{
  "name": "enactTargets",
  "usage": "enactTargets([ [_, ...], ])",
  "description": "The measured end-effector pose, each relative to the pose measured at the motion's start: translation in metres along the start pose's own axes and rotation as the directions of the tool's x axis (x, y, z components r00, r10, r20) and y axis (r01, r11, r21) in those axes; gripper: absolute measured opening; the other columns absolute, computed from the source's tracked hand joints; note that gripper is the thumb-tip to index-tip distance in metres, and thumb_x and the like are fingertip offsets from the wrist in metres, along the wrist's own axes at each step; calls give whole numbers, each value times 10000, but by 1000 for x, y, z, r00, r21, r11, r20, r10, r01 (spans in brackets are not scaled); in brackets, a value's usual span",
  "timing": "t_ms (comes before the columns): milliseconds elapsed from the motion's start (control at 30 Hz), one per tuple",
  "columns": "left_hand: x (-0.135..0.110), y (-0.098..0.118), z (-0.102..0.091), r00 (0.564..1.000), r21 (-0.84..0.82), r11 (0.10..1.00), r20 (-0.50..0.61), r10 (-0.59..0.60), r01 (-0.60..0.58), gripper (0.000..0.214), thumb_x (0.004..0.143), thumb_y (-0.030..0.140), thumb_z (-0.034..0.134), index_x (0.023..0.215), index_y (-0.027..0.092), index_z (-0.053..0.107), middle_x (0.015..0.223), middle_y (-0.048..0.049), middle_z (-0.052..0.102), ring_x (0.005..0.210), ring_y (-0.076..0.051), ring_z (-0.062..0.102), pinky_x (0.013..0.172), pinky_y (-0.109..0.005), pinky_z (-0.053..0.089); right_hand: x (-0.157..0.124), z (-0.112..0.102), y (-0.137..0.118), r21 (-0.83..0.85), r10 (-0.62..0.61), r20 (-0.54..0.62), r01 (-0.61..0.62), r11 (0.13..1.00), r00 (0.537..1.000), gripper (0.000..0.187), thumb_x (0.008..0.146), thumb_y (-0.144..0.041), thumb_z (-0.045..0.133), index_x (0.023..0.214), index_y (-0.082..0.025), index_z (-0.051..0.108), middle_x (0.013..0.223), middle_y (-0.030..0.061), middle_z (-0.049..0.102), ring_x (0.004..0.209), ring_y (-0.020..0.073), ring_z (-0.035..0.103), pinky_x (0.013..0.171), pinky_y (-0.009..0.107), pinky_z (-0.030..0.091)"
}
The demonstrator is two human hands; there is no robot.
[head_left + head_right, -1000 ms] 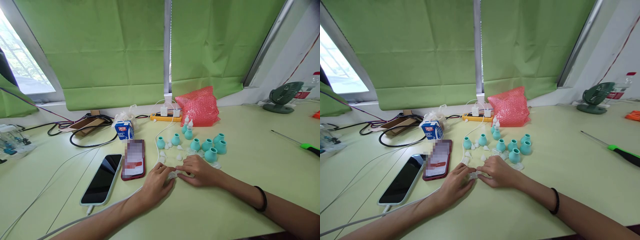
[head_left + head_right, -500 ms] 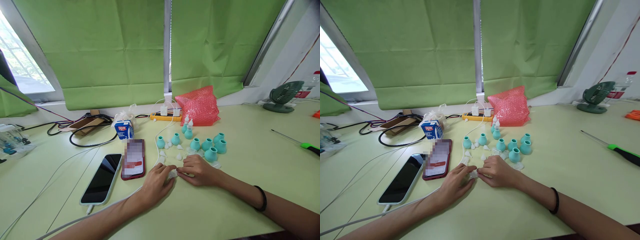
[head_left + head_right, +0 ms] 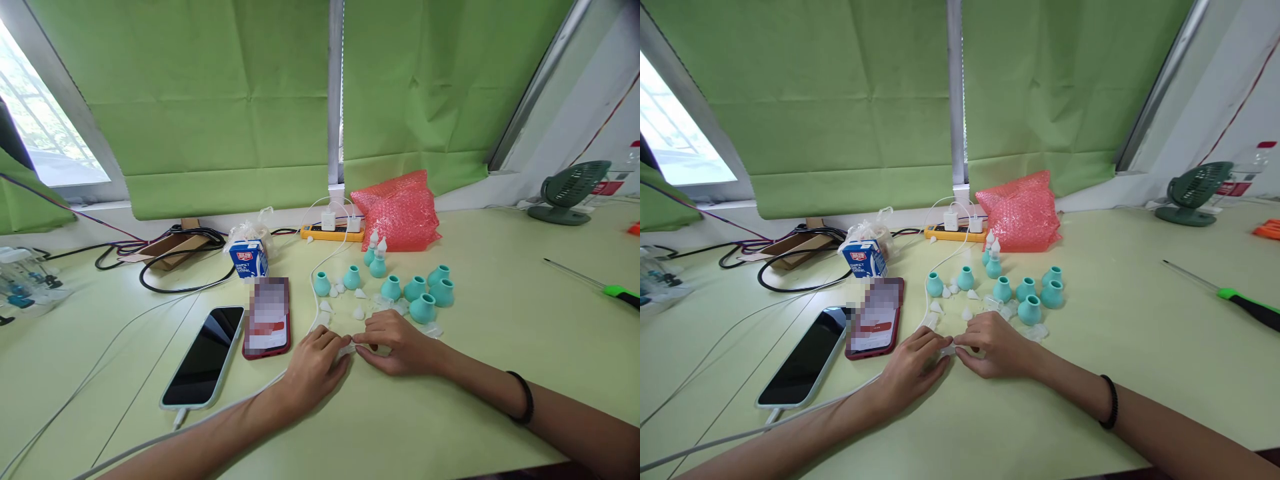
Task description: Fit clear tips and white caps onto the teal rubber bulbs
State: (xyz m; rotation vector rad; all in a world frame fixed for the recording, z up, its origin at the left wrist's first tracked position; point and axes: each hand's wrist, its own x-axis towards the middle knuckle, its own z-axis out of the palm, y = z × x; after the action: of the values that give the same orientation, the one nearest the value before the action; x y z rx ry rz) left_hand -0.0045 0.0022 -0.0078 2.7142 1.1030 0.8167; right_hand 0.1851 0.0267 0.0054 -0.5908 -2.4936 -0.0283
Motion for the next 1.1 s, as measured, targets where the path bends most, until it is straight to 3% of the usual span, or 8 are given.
enactTargets([
  [133, 0, 1, 0, 1000, 18, 1000, 18, -11, 10, 203, 792, 189, 437, 959, 159, 548, 796, -57, 619, 784, -188, 527, 669, -320, 480, -1, 2, -1, 24, 7, -12, -7, 1000, 1000, 129, 757, -162, 478, 777, -158, 605, 476, -13, 493, 471, 97, 435, 472, 244, 266],
  [300, -1, 3, -3, 985, -42, 986, 57, -161, 164, 323, 777, 239, 471, 1092, 172, 448, 876, -61, 589, 863, -186, 542, 716, -321, 489, -4, 8, 0, 62, 39, -80, -34, 997, 996, 120, 752, -165, 484, 802, -156, 593, 462, -25, 490, 461, 90, 442, 493, 235, 302],
  [467, -2, 2, -3, 977, -118, 972, 88, -192, 202, 341, 779, 216, 458, 1112, 183, 391, 955, -69, 556, 887, -170, 549, 754, -313, 478, -7, 11, 3, 54, 3, -81, 1, 999, 997, 166, 754, -147, 473, 842, -178, 610, 405, -54, 427, 408, 78, 376, 470, 232, 267],
  [633, -3, 2, -1, 979, -154, 968, 84, -188, 199, 332, 790, 196, 454, 1110, 197, 367, 1009, -71, 540, 875, -153, 557, 755, -291, 476, -4, 8, 1, 0, 33, -21, -33, 999, 999, 157, 752, -169, 465, 695, -170, 612, 420, -31, 435, 421, 87, 368, 460, 251, 230],
  [767, -4, 2, 1, 985, -160, 972, 52, -167, 174, 340, 790, 176, 459, 1110, 224, 354, 998, -42, 557, 879, -145, 556, 734, -266, 478, -1, 9, -2, 28, 93, 0, -93, 995, 996, 245, 729, -168, 465, 484, -171, 488, 394, -37, 397, 402, 76, 341, 464, 245, 241],
  [1100, -5, 1, 3, 988, -135, 979, 60, -143, 150, 338, 806, 154, 416, 1126, 220, 330, 1029, -44, 557, 916, -145, 554, 769, -275, 479, 4, 16, -5, 146, 216, 4, -214, 966, 976, 193, 647, -146, 479, 458, -162, 441, 376, -62, 325, 387, 55, 280, 452, 213, 267],
])
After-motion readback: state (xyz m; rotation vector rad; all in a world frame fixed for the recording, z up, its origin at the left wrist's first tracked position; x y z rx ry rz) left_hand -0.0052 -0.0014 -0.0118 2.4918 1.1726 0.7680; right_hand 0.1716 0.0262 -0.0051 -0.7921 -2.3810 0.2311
